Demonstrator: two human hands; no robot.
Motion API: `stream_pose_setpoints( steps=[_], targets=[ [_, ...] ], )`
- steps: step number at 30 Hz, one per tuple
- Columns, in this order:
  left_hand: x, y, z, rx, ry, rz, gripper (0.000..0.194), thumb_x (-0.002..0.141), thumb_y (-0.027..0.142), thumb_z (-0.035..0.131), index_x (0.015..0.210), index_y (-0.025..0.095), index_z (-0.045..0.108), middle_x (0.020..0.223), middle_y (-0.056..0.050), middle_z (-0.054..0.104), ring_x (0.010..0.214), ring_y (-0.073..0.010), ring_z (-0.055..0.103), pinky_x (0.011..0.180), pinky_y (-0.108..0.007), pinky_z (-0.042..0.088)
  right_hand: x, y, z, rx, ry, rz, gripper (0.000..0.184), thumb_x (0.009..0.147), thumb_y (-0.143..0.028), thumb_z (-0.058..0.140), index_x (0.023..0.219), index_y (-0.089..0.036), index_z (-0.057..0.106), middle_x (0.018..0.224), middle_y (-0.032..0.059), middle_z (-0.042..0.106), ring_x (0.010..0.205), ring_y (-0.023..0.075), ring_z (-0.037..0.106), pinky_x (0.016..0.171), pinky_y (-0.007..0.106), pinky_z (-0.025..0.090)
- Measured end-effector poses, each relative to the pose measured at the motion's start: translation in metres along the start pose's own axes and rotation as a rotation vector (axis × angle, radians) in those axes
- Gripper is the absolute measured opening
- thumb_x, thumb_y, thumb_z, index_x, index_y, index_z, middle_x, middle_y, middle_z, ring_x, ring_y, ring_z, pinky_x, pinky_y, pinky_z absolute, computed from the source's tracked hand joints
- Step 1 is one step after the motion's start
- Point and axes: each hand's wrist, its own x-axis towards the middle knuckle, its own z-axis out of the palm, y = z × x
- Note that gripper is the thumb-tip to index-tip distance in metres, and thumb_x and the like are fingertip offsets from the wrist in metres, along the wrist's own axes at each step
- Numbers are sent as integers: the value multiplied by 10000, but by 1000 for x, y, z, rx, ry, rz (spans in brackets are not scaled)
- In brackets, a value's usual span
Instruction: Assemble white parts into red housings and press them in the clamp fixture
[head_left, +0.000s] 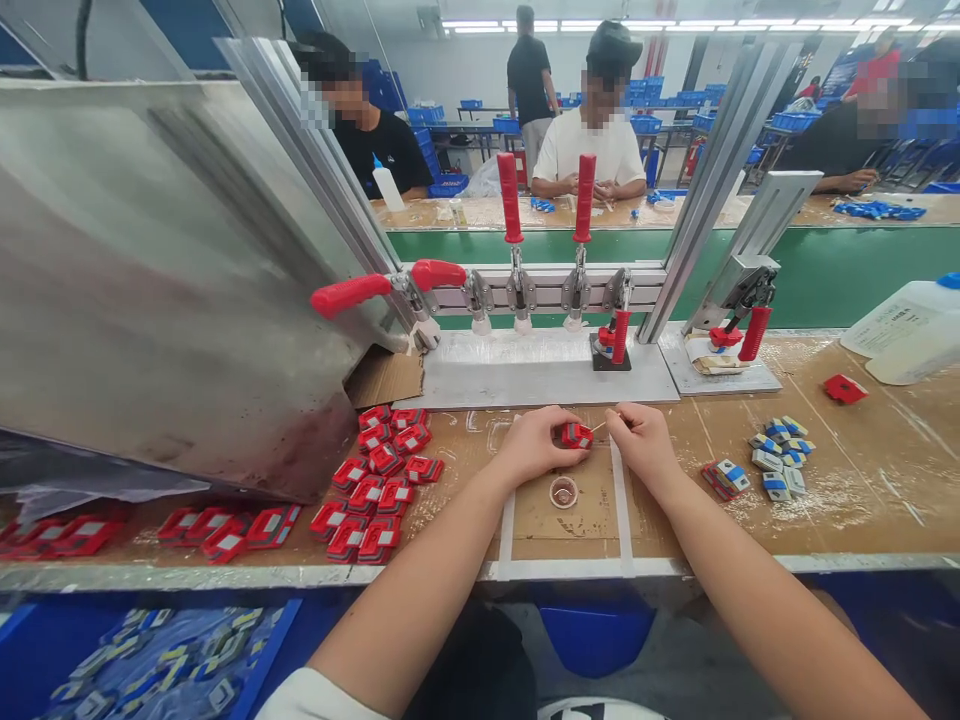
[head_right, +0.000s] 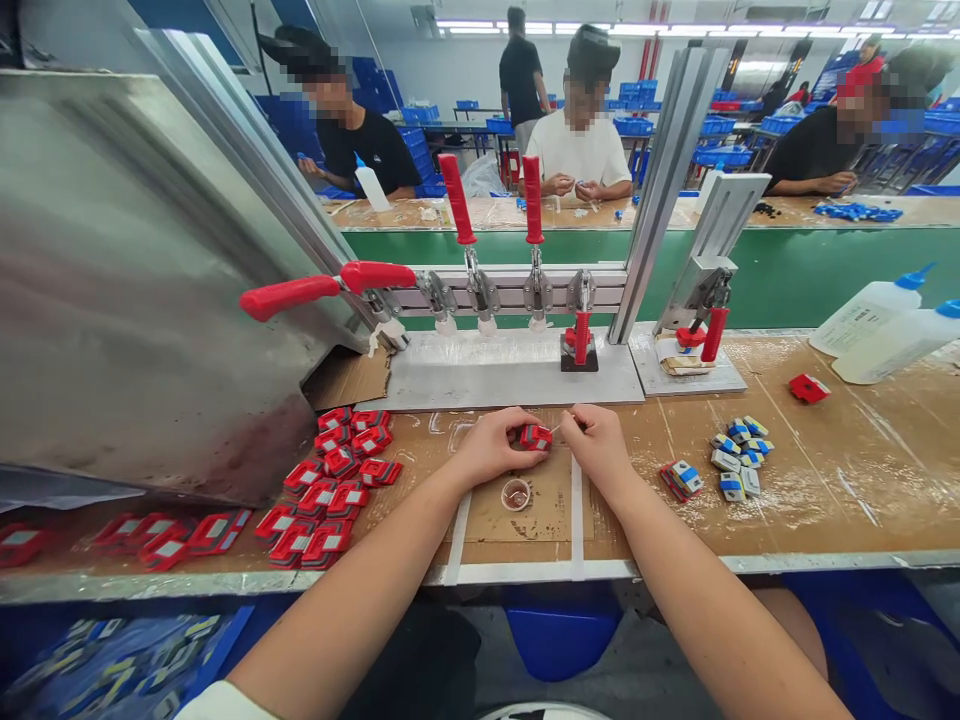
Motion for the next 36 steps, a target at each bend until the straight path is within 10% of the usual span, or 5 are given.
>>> stream_pose_setpoints(
  steps=[9,18,25,28,36],
  targets=[
    [1,-2,1,-72,-8,0,342,706,367,813,1017,235,762,931,-2,719,811,-171,632,694,-257,462,-8,-12,-7,-27,-45,-166,430,936,-360,473,587,-230,259,550,-44,297,532,120,298,550,293,219],
    [5,-4,-3,-154,62,0,411,724,406,807,1080,209,749,981,-32,736,842,-191,623,762,-300,502,-34,-42,-7,-491,-578,-446,423,995,-479,581,681,-195,592,676,38,628,610,161,507,580,297,242],
    [9,-2,-6,-204,74,-45,472,711,524,788,1069,218,747,956,-29,736,807,-210,632,743,-312,512,-13,17,-169,-736,97,116,328,996,-452,565,835,-198,698,818,62,692,732,192,586,650,298,335],
    [10,-1,-7,-202,88,-44,477,706,533,784,1066,222,746,920,-21,732,763,-207,623,704,-309,505,-5,55,-238,-610,60,425,114,844,-264,689,868,-161,734,845,79,702,738,199,593,667,298,380],
    [10,-3,-9,-280,185,21,469,720,554,778,1039,214,727,1007,-41,735,885,-237,664,827,-358,545,2,79,-250,-348,-15,426,205,711,-318,795,803,-156,708,723,43,660,670,187,582,615,298,462]
  ],
)
